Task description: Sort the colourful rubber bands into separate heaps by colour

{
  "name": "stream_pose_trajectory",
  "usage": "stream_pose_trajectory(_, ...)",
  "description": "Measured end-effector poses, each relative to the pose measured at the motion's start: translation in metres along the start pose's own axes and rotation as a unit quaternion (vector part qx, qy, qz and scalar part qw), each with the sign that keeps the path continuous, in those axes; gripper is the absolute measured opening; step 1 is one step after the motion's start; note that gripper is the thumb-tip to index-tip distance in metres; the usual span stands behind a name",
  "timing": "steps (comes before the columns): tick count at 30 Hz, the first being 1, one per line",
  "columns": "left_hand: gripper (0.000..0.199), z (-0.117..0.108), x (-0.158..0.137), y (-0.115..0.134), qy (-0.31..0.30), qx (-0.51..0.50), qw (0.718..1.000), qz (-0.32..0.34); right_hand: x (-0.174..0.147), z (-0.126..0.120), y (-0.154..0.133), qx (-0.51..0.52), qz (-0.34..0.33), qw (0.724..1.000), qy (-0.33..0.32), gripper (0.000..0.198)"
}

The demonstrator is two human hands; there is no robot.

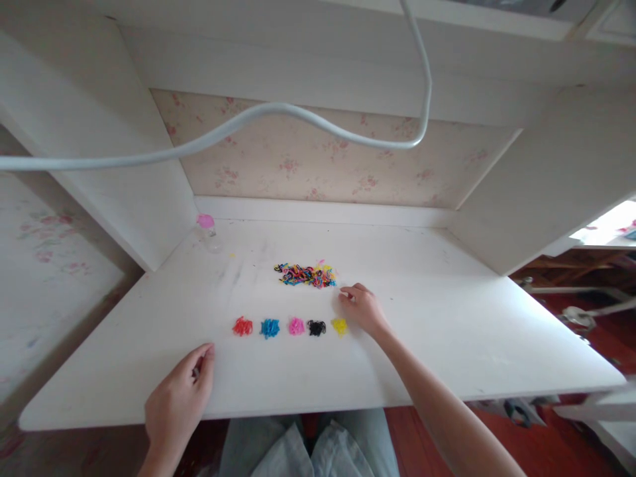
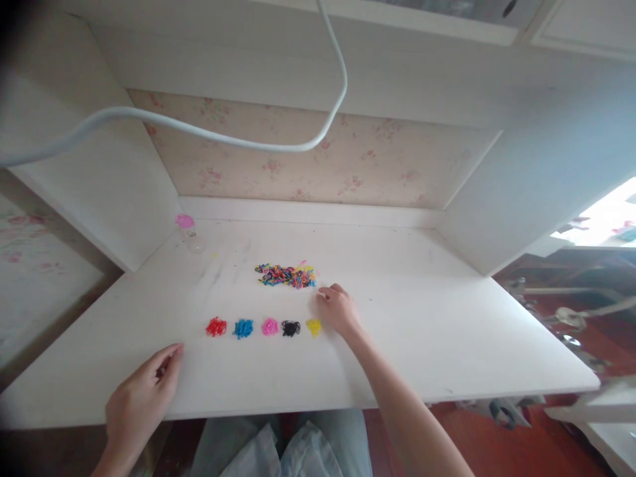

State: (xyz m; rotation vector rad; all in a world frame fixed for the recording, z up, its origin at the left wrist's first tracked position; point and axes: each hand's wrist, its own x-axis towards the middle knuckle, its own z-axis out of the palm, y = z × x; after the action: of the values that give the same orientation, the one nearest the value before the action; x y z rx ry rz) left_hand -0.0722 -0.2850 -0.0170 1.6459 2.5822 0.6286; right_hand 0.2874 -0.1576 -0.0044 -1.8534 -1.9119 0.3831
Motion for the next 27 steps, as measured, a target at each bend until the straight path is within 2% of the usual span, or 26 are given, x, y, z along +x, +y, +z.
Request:
stream_pose_trajectory(4, 0.035, 0.002, -0.001, -0.003, 0.011, 0.001, 1.000, 0.021, 0.021, 0.011, -0.003, -0.027, -0.012, 1.000, -0.004, 0.025)
stream_pose_trajectory(10, 0.034, 0.004, -0.002, -0.005, 0.031, -0.007, 0.999, 0.033, 0.032, 0.015, -0.002, -0.045, -0.021, 0.999, 0.004, 0.026)
stream_pose_trajectory(17, 0.033, 0.006, -0.003, -0.008, 0.051, -0.014, 0.997, 0.057, 0.033, 0.015, -0.002, -0.049, -0.042, 0.998, 0.007, 0.024)
stream_pose_trajectory(27, 0.031, 0.007, -0.003, -0.009, 0.053, -0.022, 0.997, 0.054, 0.033, 0.008, 0.001, -0.046, -0.050, 0.998, -0.001, 0.026)
